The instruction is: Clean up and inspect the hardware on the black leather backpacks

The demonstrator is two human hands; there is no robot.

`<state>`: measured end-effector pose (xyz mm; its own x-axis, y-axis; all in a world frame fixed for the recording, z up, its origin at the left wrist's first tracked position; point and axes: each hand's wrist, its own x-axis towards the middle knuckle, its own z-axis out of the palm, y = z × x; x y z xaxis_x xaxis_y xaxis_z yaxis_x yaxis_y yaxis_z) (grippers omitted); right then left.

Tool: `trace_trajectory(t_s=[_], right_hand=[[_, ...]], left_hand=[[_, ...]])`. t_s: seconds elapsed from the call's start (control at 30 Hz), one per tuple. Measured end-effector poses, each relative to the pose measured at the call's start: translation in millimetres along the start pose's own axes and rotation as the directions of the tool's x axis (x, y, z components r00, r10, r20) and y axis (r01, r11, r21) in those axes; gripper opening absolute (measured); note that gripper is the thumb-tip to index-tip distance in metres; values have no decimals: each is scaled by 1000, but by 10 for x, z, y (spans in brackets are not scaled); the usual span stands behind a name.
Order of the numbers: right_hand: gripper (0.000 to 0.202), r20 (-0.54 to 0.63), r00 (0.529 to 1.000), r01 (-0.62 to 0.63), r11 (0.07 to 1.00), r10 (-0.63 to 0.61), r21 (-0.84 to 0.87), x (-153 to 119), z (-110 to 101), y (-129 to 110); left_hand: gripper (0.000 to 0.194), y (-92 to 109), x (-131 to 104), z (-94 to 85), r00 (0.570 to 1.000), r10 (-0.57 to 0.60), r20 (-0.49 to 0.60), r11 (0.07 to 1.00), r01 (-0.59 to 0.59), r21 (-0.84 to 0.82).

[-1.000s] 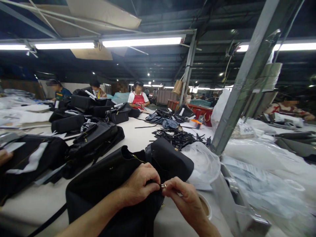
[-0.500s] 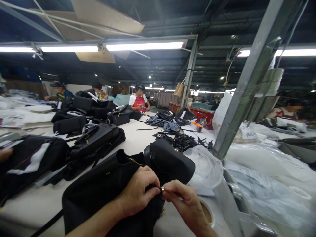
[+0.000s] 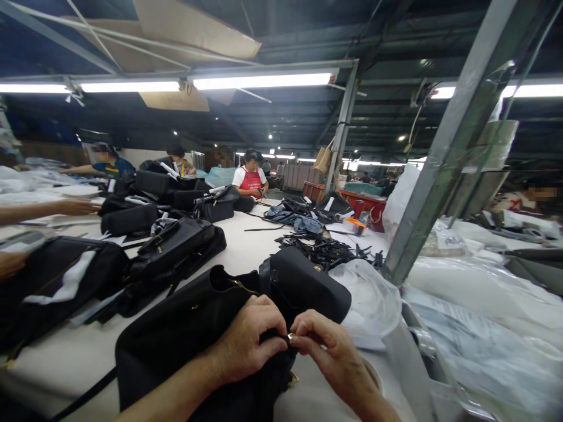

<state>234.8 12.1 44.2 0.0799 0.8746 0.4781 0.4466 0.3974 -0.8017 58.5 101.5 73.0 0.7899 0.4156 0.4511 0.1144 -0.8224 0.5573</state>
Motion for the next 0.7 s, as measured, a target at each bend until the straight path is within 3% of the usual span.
trace_trajectory(t_s=[0.1, 0.2, 0.33, 0.5, 0.6, 0.7], right_hand=[[20, -81, 981, 166, 976, -179, -141, 1, 57, 22], [20, -179, 933, 241, 910, -313, -336, -26, 161, 90], [21, -346, 852, 157, 821, -393, -548, -70, 326, 177], [25, -523, 776, -2, 828, -352, -560, -108, 570, 223], [25, -521, 785, 2, 842, -336, -540, -171, 776, 253], [30, -383, 861, 125, 869, -335, -479, -285, 914, 320]], left_hand=[[13, 8, 8, 40, 999, -35, -34, 999, 35, 13], [13, 31, 28, 94, 991, -87, -97, 995, 90, 32], [12, 77, 70, 137, 971, -176, -161, 982, 184, 35], [12, 98, 126, 159, 950, -280, -138, 960, 277, -38], [14, 70, 158, 185, 937, -328, -119, 944, 320, -82], [14, 45, 175, 202, 926, -362, -108, 928, 347, -135]])
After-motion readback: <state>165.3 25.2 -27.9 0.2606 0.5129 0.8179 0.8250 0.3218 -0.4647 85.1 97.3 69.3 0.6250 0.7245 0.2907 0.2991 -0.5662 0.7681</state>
